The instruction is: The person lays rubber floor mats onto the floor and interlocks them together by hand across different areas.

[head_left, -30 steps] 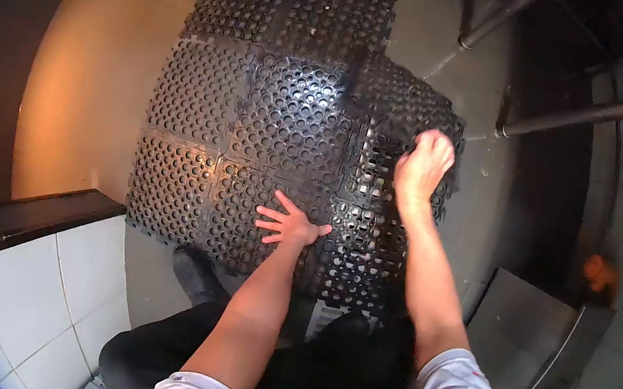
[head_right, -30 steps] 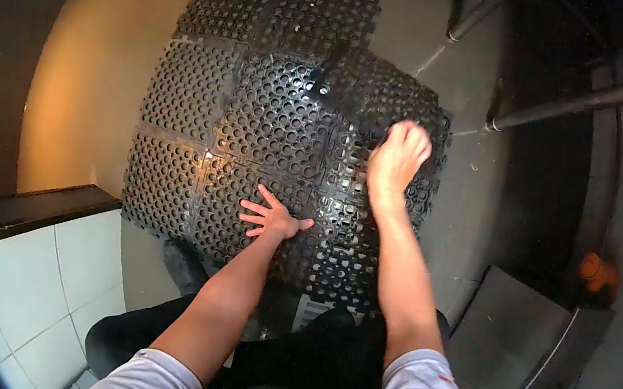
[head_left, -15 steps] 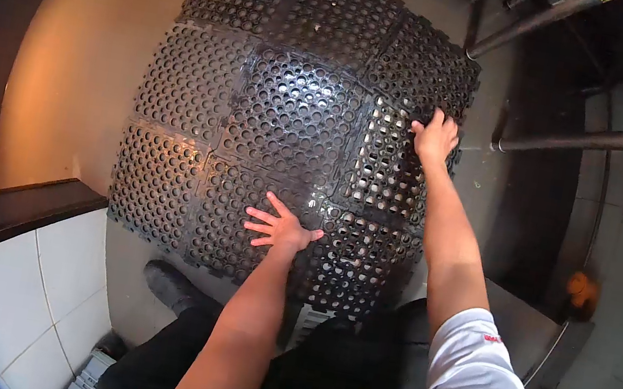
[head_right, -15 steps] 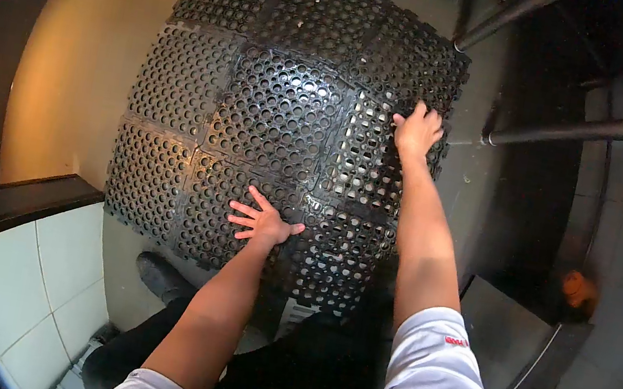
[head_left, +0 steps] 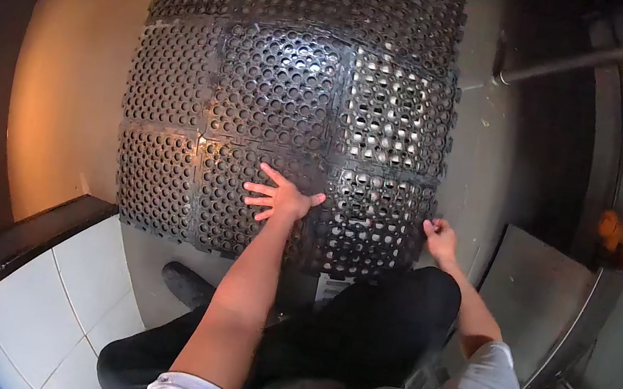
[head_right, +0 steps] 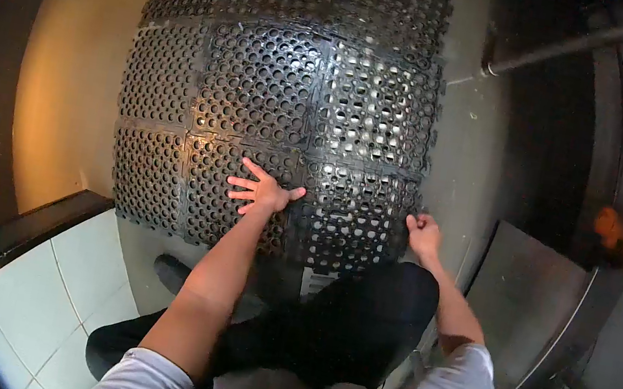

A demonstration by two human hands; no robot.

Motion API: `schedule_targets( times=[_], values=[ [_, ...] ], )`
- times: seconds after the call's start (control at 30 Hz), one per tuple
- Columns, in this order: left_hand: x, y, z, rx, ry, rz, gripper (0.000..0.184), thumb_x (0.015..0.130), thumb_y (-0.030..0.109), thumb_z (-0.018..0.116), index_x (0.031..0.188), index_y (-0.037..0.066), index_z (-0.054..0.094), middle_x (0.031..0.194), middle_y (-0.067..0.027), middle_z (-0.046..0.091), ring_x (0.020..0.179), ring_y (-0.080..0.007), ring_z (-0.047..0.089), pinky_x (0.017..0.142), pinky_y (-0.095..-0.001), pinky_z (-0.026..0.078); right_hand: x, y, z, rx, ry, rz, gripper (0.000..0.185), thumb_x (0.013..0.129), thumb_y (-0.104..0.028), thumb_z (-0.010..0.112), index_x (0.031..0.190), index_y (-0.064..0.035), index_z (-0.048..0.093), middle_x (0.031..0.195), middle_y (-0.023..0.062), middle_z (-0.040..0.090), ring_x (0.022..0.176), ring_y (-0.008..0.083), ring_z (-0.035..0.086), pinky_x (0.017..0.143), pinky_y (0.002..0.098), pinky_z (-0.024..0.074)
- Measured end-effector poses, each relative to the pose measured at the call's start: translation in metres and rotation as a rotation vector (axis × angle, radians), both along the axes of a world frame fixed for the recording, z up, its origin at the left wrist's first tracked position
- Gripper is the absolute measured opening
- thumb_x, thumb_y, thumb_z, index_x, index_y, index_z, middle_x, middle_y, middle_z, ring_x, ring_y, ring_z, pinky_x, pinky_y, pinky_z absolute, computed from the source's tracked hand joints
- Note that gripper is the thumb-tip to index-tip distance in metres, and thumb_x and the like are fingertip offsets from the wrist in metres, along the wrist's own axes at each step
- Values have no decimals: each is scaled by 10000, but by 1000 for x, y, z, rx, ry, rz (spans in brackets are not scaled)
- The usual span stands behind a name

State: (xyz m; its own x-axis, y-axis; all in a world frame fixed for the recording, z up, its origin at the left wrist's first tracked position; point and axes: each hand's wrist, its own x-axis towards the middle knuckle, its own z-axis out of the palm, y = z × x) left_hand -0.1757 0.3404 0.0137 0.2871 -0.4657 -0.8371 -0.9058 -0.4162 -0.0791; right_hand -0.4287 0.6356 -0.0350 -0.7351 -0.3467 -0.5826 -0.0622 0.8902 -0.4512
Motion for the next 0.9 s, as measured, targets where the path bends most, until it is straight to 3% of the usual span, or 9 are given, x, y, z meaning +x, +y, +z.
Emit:
schedule_targets(
  times=[0.07, 0.17, 0.23, 0.33, 0.47, 0.57, 0.6, 0.7, 0.9],
  values=[
    [-4, -1, 27, -24, 6, -16, 1525, 630, 455, 925, 1520, 143, -274, 1530, -387, -240, 1456, -544, -101, 1130, -697, 139, 24, 29, -14, 15, 11, -38, 471, 847, -352, 762, 1076, 34, 621, 859, 78, 653, 788, 226, 630, 777, 357, 507],
    [90, 25, -36, -807, 758, -19, 1324, 687, 399, 889, 1557, 2, -27, 1565, -364, 136, 1471, -452, 165, 1185, -527, 207, 62, 52, -2, 13, 63, -100, 448, 854, -306, 776, 1100, 34, 621, 824, 15, 593, 784, 133, 566, 767, 303, 484],
    [135, 29, 2, -1013, 339, -23, 1031, 755, 345, 826, 1478, -103, 244, 1453, -301, 410, 1306, -415, 462, 1148, -427, 324, 79, 51, 18, -14, 95, -143, 453, 848, -324, 775, 1099, 19, 619, 827, 35, 607, 785, 148, 583, 761, 312, 493],
    [243, 16, -10, -970, 106, 795, 785, 866, 388, 721, 1388, -96, 389, 1286, -275, 541, 1067, -422, 617, 911, -506, 521, 84, 53, 15, 41, 191, -86, 518, 840, -413, 766, 1102, 6, 613, 860, 64, 648, 804, 179, 611, 763, 341, 504],
    [378, 3, -115, -790, 591, 1329, 599, 947, 459, 587, 1211, -77, 560, 1084, -203, 631, 946, -367, 664, 730, -549, 578, 76, 45, 12, 76, 51, -221, 621, 805, -515, 771, 1138, -13, 619, 1022, 166, 694, 961, 302, 670, 861, 404, 516],
    [389, -7, -131, -662, 529, 1392, 481, 958, 493, 536, 1023, 25, 625, 1007, -151, 616, 771, -304, 633, 604, -518, 551, 72, 46, 6, 137, 123, -178, 683, 809, -565, 746, 1154, 10, 621, 1042, 195, 698, 1009, 307, 669, 892, 404, 503],
    [377, -8, -109, -551, 231, 1395, 428, 952, 549, 521, 973, 127, 588, 947, -113, 596, 681, -258, 537, 516, -423, 457, 67, 51, -4, 154, 123, -157, 728, 815, -586, 730, 1151, 52, 627, 1066, 217, 697, 1044, 318, 661, 912, 408, 488],
    [355, -11, -74, -469, 161, 1563, 424, 943, 601, 505, 947, 180, 544, 857, -72, 567, 679, -239, 485, 528, -354, 371, 62, 53, -3, 127, 18, -145, 766, 831, -601, 706, 1155, 89, 627, 1088, 230, 691, 1069, 326, 654, 916, 412, 487],
    [376, 0, -95, -612, 378, 1614, 318, 993, 457, 563, 946, 143, 585, 654, -9, 456, 502, -155, 382, 436, -326, 349, 82, 59, -16, -178, -49, -387, 645, 897, -468, 708, 1225, 72, 578, 979, 135, 671, 728, 192, 605, 659, 352, 509]
  ],
)
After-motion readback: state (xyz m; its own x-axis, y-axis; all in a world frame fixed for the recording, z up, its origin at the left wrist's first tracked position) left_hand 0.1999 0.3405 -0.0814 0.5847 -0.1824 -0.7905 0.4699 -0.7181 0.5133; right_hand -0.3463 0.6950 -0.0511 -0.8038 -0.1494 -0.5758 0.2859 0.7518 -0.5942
